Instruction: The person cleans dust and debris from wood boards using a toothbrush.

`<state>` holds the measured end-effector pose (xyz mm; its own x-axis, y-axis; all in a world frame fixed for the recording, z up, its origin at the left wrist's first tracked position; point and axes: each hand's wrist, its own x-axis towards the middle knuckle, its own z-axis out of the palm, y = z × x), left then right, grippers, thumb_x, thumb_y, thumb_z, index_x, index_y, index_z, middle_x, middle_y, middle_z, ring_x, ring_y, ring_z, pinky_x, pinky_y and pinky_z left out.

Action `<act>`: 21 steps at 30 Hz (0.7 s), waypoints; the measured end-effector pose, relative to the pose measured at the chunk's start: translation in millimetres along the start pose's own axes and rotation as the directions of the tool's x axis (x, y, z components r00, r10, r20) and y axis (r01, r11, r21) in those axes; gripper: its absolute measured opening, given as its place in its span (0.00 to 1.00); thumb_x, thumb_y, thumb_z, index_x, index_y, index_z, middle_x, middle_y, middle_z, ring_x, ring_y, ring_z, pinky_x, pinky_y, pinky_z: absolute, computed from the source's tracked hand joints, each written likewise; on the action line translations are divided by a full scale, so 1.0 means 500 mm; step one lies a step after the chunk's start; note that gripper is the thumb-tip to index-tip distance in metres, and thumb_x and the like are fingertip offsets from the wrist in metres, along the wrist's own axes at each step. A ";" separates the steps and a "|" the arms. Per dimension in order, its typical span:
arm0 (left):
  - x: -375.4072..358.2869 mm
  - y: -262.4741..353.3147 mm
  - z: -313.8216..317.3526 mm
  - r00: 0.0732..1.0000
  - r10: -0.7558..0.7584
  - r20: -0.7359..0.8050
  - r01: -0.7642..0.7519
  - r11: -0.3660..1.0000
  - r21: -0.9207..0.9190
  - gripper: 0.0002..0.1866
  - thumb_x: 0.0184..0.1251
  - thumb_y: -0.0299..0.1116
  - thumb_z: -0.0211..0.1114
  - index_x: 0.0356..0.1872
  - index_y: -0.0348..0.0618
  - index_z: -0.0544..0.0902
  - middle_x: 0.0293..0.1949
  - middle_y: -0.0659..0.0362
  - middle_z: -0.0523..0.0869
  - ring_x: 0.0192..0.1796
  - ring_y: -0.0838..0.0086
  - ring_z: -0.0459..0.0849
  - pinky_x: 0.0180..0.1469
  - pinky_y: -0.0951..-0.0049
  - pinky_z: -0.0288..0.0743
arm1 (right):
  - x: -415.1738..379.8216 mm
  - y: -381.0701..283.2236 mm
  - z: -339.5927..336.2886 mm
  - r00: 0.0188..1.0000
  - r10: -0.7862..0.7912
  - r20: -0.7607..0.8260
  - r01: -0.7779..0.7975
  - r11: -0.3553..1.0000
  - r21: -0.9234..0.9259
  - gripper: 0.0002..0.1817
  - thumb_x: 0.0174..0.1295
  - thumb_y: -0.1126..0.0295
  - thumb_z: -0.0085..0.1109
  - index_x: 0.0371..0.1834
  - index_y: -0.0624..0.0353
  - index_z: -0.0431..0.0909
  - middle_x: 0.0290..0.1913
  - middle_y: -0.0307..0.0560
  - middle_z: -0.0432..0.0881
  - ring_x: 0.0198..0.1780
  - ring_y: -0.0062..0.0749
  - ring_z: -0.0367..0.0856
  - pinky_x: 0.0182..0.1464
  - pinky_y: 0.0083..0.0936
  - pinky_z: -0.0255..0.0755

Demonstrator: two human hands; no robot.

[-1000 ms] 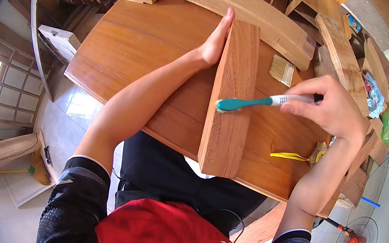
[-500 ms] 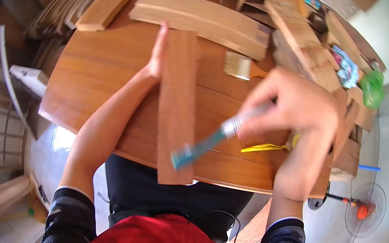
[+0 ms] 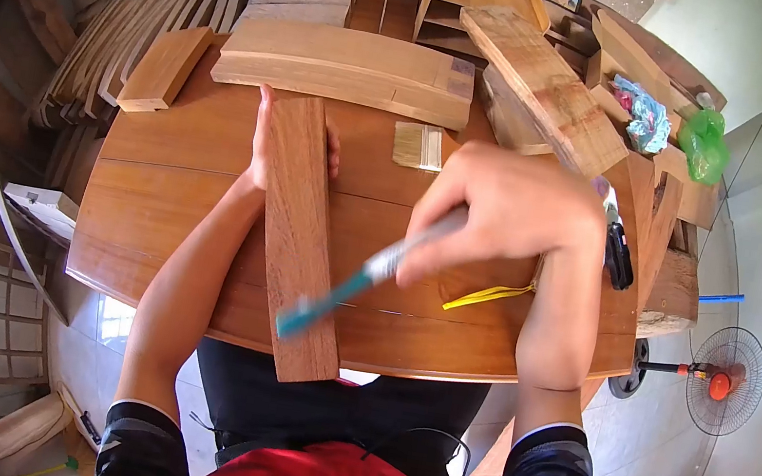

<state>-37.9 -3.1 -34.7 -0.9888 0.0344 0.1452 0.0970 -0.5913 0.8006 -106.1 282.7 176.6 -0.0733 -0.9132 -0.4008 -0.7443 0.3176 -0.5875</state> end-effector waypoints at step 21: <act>0.003 0.000 -0.004 1.000 -0.007 0.017 0.006 0.996 0.094 0.63 0.58 0.94 0.28 0.35 0.33 0.83 0.30 0.48 0.85 0.31 0.60 0.86 0.38 0.61 0.83 | 0.019 0.002 0.012 0.993 -0.080 0.085 0.075 0.996 0.054 0.20 0.59 0.49 0.79 0.41 0.54 0.95 0.22 0.39 0.84 0.23 0.20 0.72 0.27 0.28 0.61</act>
<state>-39.5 -4.6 -35.8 -0.9874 0.0525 0.1493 0.1016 -0.5132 0.8523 -103.5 275.7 168.0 0.0434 -0.9105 -0.4112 -0.7110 0.2610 -0.6530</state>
